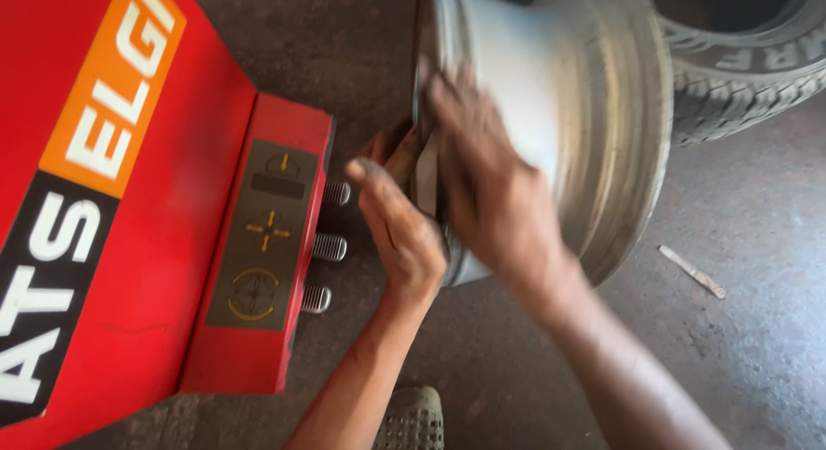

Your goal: The person scrubs the surface of a metal wheel rim using a small abrasive pad. They rotate the rim by hand to access different sections while applying pressure with the pad to remove dirt and grime.

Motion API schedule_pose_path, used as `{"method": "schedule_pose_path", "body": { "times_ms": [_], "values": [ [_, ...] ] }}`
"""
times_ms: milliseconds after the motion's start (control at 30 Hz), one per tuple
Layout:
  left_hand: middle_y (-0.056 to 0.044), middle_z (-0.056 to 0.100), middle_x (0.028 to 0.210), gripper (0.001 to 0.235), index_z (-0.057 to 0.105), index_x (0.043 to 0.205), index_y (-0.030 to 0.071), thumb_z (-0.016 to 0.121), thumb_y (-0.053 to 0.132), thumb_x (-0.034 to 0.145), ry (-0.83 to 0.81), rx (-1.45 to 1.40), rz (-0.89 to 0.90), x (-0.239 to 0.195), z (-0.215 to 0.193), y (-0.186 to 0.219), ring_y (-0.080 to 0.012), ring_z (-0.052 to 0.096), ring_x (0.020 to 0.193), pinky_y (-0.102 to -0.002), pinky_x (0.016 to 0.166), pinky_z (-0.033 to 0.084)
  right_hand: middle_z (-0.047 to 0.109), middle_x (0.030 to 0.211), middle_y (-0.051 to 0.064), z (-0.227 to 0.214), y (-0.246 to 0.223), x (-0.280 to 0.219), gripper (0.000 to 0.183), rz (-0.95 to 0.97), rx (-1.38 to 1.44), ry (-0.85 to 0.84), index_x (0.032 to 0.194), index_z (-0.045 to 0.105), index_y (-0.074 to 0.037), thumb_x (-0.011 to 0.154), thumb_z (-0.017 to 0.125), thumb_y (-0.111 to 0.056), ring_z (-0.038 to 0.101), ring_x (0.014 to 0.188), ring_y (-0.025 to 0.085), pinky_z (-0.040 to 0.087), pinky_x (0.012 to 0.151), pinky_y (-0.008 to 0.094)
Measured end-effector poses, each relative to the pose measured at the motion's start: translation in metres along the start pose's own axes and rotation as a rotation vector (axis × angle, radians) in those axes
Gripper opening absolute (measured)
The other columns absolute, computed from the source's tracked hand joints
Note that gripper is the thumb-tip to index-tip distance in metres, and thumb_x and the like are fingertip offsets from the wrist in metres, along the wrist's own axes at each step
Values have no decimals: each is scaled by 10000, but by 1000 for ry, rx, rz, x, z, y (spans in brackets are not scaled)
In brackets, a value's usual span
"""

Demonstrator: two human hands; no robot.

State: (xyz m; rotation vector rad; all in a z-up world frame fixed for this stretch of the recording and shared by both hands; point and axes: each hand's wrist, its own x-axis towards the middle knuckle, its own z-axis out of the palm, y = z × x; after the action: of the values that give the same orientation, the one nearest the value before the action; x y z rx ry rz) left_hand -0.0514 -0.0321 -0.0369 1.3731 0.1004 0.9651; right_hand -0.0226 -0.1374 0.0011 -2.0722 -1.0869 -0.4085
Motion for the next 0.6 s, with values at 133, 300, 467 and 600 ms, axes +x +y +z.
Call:
{"method": "schedule_pose_path", "body": {
  "times_ms": [133, 300, 467, 600],
  "values": [
    [-171, 682, 1316, 846, 696, 1272, -31, 56, 515, 1186, -4, 315, 113, 0, 2, 19, -308, 621, 1223, -414, 1155, 449, 539, 1519, 213, 1, -5, -10, 415, 1, 8, -2, 1482, 519, -21, 1069, 529, 9, 499, 1446, 423, 303, 1281, 589],
    [-179, 667, 1319, 734, 692, 1273, -44, 123, 411, 1185, -37, 580, 176, -1, 1, 23, -348, 545, 1307, -481, 1174, 394, 546, 1513, 219, -1, 22, 22, 405, -82, -8, -50, 1479, 522, -2, 1074, 530, 0, 533, 1426, 408, 280, 1279, 584],
    [-177, 665, 1349, 542, 672, 1268, -41, 272, 316, 1189, -35, 569, 166, 3, 7, 18, -354, 545, 1294, -485, 1133, 416, 554, 1485, 230, -18, 11, 30, 387, -103, -35, -65, 1432, 553, -6, 1046, 526, -20, 589, 1356, 444, 345, 1240, 558],
    [-176, 676, 1328, 386, 684, 1261, -36, 450, 234, 1116, -44, 730, 270, 1, 2, 9, -351, 574, 1261, -498, 1130, 402, 476, 1566, 188, -9, 40, 75, 439, 230, 16, -299, 1508, 487, -62, 1070, 471, -50, 652, 1171, 336, 619, 786, 427]
  ]
}}
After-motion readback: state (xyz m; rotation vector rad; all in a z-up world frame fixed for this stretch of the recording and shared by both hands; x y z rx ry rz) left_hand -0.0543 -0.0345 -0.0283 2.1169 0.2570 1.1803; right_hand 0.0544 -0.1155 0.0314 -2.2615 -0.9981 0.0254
